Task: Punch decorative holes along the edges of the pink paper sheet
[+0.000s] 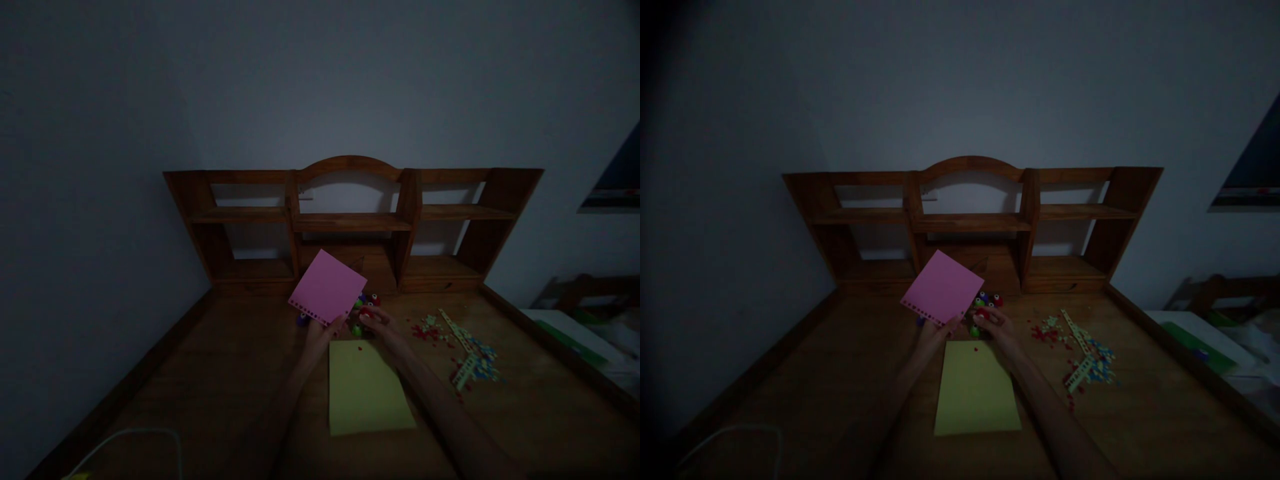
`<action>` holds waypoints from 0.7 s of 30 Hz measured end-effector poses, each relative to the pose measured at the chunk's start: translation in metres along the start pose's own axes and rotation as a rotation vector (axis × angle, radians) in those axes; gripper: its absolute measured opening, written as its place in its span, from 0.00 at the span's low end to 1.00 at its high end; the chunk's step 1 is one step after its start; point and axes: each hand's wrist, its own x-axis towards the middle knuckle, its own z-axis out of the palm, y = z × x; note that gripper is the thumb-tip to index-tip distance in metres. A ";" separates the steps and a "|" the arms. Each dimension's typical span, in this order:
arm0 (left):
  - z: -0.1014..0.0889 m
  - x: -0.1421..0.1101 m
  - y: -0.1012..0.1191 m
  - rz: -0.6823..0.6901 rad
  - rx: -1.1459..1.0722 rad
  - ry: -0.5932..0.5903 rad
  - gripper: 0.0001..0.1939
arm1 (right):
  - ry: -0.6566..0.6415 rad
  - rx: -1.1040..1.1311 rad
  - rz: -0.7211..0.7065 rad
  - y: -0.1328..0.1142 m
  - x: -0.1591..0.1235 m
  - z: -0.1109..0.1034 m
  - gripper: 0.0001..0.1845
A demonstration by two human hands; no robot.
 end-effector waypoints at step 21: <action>0.002 -0.007 0.011 0.001 -0.034 0.014 0.21 | -0.059 0.095 0.087 0.001 -0.002 0.009 0.16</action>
